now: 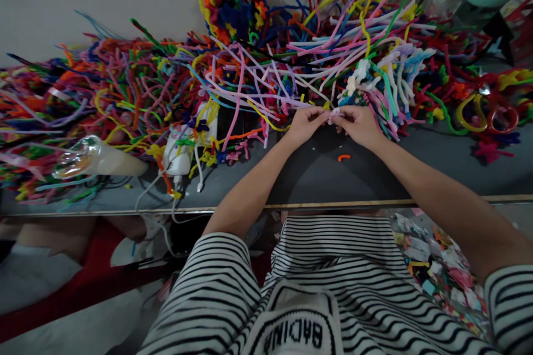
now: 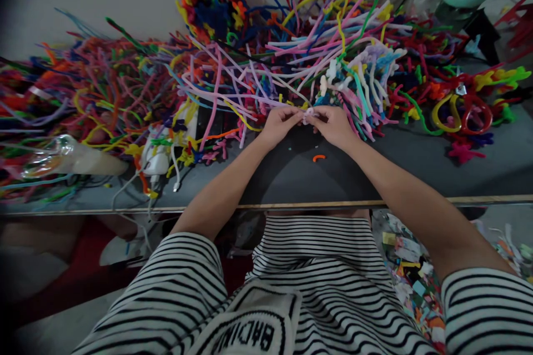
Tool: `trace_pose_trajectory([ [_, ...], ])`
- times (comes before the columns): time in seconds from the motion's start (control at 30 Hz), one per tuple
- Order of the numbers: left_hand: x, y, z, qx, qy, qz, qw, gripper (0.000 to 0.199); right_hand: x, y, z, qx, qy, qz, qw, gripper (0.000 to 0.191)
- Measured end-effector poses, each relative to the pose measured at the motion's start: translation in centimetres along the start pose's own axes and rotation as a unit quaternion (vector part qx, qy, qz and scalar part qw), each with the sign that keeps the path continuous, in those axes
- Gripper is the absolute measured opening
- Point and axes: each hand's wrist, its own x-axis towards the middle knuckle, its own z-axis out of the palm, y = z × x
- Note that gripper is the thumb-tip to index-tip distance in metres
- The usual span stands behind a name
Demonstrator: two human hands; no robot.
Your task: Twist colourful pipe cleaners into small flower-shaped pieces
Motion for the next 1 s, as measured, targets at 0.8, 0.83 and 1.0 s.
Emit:
trace_pose_trajectory([
  [0.8,-0.4,-0.5,0.1,0.124,0.080,0.048,0.988,0.034,-0.2,-0.4,0.2,0.008,0.036,-0.011,0.999,0.048],
  [0.83,-0.5,-0.2,0.0,0.162,0.074,0.065,0.982,0.034,-0.2,-0.3,0.1,0.020,0.039,-0.002,0.999,0.050],
  [1.0,-1.3,0.9,-0.6,0.358,0.038,0.150,0.921,0.041,0.2,0.6,0.2,0.081,0.030,0.052,0.995,0.056],
])
